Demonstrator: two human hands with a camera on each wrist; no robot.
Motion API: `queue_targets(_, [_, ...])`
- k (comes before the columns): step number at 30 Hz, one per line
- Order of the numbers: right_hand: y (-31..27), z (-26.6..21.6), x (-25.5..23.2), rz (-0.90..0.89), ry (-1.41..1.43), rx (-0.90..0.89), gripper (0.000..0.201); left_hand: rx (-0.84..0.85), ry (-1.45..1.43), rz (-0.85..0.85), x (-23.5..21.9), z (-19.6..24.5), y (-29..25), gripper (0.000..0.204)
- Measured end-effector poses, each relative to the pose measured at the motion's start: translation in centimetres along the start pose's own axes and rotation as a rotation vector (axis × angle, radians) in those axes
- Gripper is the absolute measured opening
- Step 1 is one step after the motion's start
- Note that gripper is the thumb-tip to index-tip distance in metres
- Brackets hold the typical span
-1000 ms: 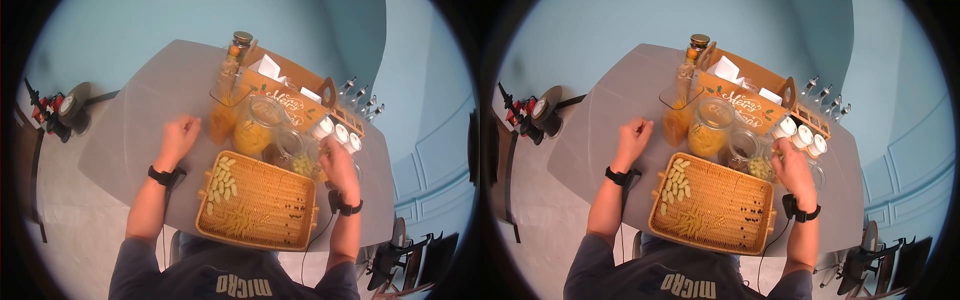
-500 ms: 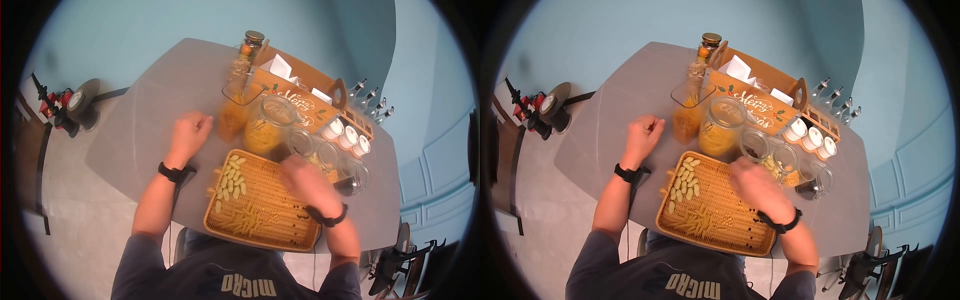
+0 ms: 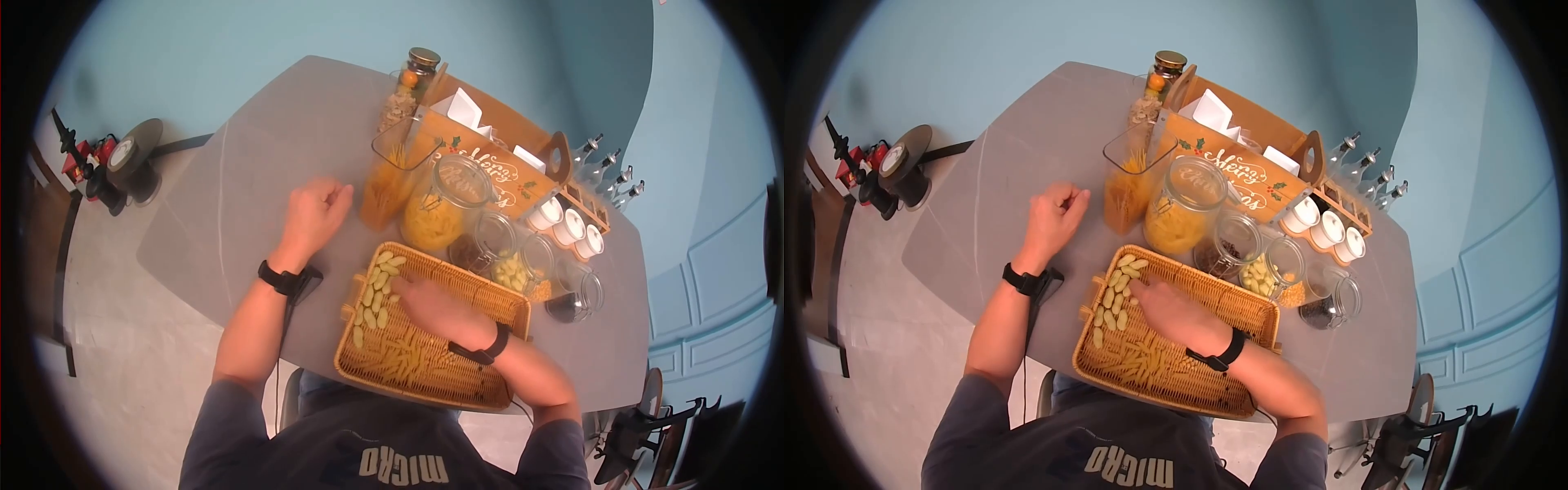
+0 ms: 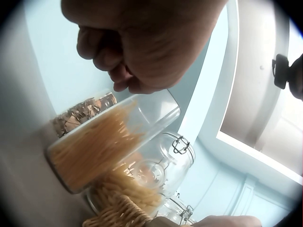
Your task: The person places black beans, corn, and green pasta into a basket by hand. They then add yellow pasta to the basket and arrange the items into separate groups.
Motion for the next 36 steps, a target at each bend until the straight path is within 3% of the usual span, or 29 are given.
queue_targets(3, [-1.5,-1.5,-3.8,-0.037,0.012,0.100,0.027,0.017,-0.020,0.021,0.0,0.2,0.1,0.023])
queue_targets(6, [-3.8,-1.9,-8.3,0.080,-0.056,0.158,0.027,0.067,0.002,0.040,-0.2,0.3,0.2,0.023])
queue_targets(8, [-6.5,-1.4,-11.8,0.354,-0.037,0.126,0.027,0.083,0.010,0.045,-0.3,0.3,0.3,0.024])
queue_targets(9, [-7.8,-1.3,-13.7,0.409,-0.045,0.209,0.023,0.082,0.007,0.044,-0.2,0.3,0.3,0.024])
queue_targets(11, [-9.7,0.8,-16.9,0.566,-0.083,0.273,0.016,0.065,0.000,0.032,0.0,0.3,0.3,0.023])
queue_targets(15, [-12.5,7.6,-19.5,0.577,-0.146,0.445,0.019,0.054,-0.021,0.019,0.3,0.1,0.2,0.024])
queue_targets(20, [-12.2,11.6,-17.5,0.494,-0.136,0.539,0.027,0.066,-0.004,0.017,0.4,0.3,0.1,0.025])
queue_targets(23, [-11.4,9.8,-17.6,0.581,-0.158,0.498,0.025,0.093,0.033,0.034,0.1,0.1,-0.1,0.024])
queue_targets(26, [-9.4,5.5,-16.6,0.540,-0.225,0.315,0.022,0.099,0.041,0.041,0.2,0.0,0.0,0.023])
queue_targets(30, [-5.1,-0.9,-11.7,0.287,-0.164,-0.021,0.019,0.096,0.028,0.044,0.1,0.1,0.1,0.021])
queue_targets(32, [-2.2,-1.7,-8.1,0.111,-0.195,0.033,0.028,0.107,0.034,0.050,0.0,0.1,0.0,0.021])
queue_targets(36, [2.7,-2.5,-4.7,0.025,-0.140,0.083,0.023,0.114,0.034,0.057,0.1,-0.4,0.1,0.021])
Point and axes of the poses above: each hand's wrist, its own y-axis towards the middle knuckle, its own x-axis out of the palm, z = x × y, the point moved 4 cm from there along y, towards the middle knuckle, and after that the axes turned 4 degrees about x, right-handed, at the moved point
